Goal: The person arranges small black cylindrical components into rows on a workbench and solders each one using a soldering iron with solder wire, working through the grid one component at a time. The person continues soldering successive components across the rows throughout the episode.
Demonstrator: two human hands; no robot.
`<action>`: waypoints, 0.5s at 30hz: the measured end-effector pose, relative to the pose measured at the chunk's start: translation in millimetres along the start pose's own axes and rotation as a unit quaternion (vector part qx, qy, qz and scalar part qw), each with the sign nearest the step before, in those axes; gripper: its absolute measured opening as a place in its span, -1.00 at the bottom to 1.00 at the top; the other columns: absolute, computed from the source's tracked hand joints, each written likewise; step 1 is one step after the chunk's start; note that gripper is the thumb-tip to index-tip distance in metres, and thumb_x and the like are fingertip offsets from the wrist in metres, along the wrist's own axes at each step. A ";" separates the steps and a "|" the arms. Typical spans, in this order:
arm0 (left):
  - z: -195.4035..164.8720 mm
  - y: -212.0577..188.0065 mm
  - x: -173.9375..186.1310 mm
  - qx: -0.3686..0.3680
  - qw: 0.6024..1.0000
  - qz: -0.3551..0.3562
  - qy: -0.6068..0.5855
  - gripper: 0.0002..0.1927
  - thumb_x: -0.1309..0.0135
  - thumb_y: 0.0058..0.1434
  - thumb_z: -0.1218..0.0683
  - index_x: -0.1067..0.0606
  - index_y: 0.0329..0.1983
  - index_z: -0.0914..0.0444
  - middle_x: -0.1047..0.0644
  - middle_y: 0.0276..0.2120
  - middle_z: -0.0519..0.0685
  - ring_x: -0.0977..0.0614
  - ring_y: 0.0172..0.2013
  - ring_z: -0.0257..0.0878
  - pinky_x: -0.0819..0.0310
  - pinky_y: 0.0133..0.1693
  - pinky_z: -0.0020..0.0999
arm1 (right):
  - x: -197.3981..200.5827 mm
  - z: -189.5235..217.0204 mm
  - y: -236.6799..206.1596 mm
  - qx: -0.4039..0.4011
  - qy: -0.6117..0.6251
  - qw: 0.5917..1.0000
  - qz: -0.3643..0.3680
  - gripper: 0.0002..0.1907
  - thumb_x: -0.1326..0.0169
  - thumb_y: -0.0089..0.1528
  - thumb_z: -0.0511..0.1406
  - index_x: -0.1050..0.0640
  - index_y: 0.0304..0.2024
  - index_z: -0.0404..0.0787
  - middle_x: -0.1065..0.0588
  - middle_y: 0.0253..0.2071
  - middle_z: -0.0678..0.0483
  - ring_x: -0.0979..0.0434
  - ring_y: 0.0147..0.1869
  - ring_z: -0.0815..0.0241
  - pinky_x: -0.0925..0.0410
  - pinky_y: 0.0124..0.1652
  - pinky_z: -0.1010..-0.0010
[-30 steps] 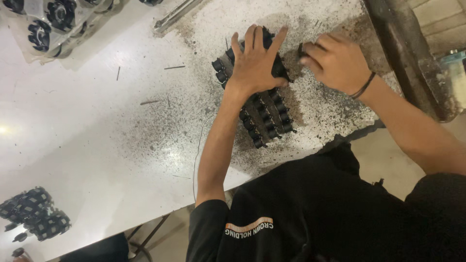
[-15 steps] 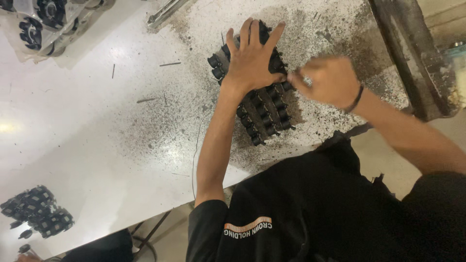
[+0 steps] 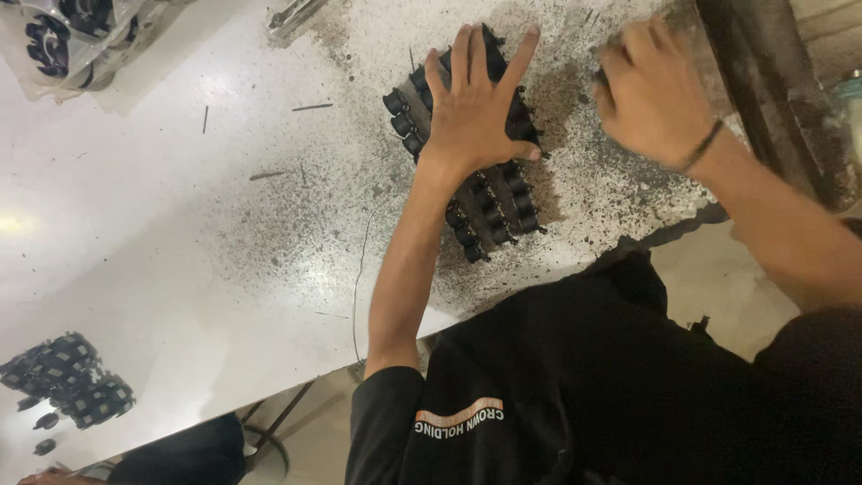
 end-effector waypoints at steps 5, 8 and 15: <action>3.9 -0.5 -5.7 -0.005 1.000 -0.016 -0.007 0.48 -0.46 -0.38 -0.56 0.08 0.53 -0.15 -0.06 0.41 0.51 0.02 0.45 0.36 0.18 0.27 0.66 | -61.6 29.8 -99.9 -0.131 0.438 0.888 0.054 -0.62 -0.38 0.19 -0.32 -0.50 -0.07 -0.35 -0.53 -0.13 -0.04 -0.67 -0.14 0.13 -0.54 -0.19 0.41; 1.0 -1.8 -5.2 -0.008 1.000 -0.024 -0.002 0.46 -0.45 -0.36 -0.57 0.07 0.53 -0.16 -0.07 0.41 0.50 0.01 0.45 0.35 0.17 0.27 0.66 | -61.1 49.4 -111.9 -0.076 0.426 0.901 -0.033 -0.65 -0.41 0.16 -0.38 -0.51 -0.14 -0.39 -0.56 -0.06 -0.12 -0.67 -0.12 0.06 -0.53 -0.19 0.39; 1.2 -4.8 -4.7 0.012 1.000 0.006 -0.006 0.43 -0.44 -0.35 -0.55 0.04 0.52 -0.14 -0.02 0.42 0.50 0.06 0.46 0.33 0.22 0.29 0.60 | -10.8 41.1 -26.6 -0.016 0.297 0.955 -0.009 -0.85 -0.28 0.27 -0.29 -0.63 -0.31 -0.25 -0.61 -0.27 -0.01 -0.57 -0.43 0.16 -0.39 -0.47 0.36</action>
Point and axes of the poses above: each hand's wrist, its own y-axis towards the middle knuckle, its own x-axis out of the back of the hand, z = x × y, the point moved 10 cm from there along y, towards the middle knuckle
